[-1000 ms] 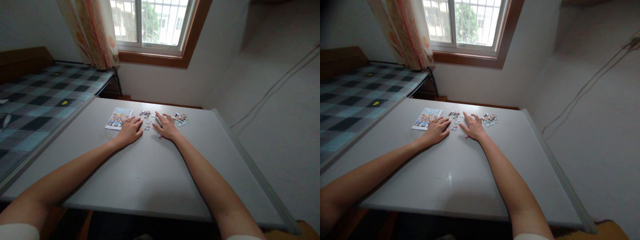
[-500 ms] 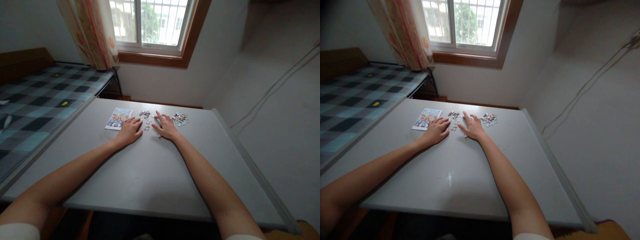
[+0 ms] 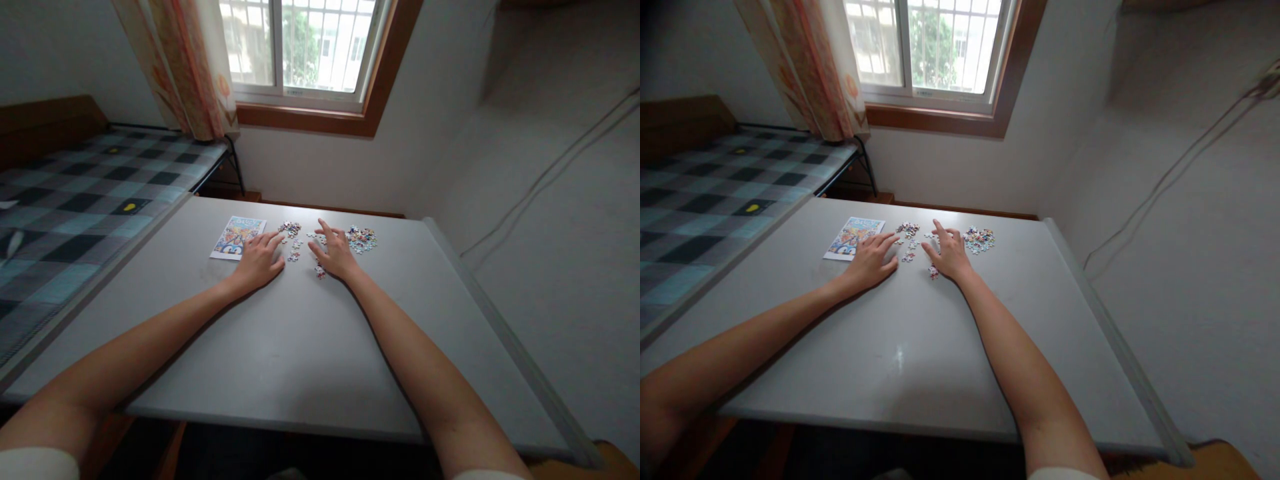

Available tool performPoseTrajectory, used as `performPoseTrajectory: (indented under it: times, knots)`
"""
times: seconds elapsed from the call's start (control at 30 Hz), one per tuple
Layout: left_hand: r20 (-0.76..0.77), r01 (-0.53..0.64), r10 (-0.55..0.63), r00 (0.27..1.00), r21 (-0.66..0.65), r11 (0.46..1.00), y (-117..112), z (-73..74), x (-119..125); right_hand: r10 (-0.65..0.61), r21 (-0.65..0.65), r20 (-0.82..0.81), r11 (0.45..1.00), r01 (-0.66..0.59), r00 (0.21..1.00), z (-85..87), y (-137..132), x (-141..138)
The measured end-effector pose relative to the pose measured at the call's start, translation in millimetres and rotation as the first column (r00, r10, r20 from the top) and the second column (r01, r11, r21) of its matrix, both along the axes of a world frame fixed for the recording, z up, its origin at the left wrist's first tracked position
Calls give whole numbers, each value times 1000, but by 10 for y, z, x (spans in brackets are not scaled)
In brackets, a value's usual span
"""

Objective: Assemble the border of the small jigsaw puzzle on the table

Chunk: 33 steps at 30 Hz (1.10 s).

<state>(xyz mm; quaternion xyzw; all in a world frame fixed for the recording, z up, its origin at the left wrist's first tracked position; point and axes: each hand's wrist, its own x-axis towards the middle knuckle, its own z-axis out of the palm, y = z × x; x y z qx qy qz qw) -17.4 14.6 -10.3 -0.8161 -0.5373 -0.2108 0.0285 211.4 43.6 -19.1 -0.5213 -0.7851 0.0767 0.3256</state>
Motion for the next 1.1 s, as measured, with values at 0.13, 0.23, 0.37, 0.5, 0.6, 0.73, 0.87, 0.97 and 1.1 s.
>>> performPoseTrajectory:
  times: [0.13, 0.23, 0.37, 0.5, 0.6, 0.73, 0.87, 0.97, 1.1]
  knots:
    - [75, -63, 61, 995, 22, 998, -10, 29, 1, -13, 0, -19, 1000, 13, 1000, -12, 3, 4]
    - [53, -102, 101, 993, 13, 995, -14, 36, 2, -26, 2, -35, 1000, 26, 999, -15, 7, 1]
    - [10, -126, 126, 992, -6, 992, -17, 31, 1, -74, 2, -49, 997, 74, 996, -11, 20, 4]
    - [-21, -136, 136, 991, -30, 990, -20, 36, 7, -101, -5, 1, 995, 101, 995, -13, 29, 14]
    - [-28, -140, 139, 990, -47, 989, -21, 46, 15, -50, -21, 33, 998, 51, 998, -7, 12, 12]
    - [-34, -130, 128, 991, -56, 990, -18, 47, 18, 46, -48, 103, 998, -41, 994, 29, -33, 0]
    - [-40, -117, 115, 993, -60, 991, -13, 36, 9, 115, -79, 167, 992, -103, 979, 67, -64, -7]
    - [-33, -105, 103, 994, -66, 992, -11, 29, 4, 122, -82, 161, 991, -110, 979, 79, -66, -7]
    - [-32, -107, 105, 994, -59, 992, -10, 25, 2, 64, -86, 110, 995, -55, 992, 86, -59, -10]
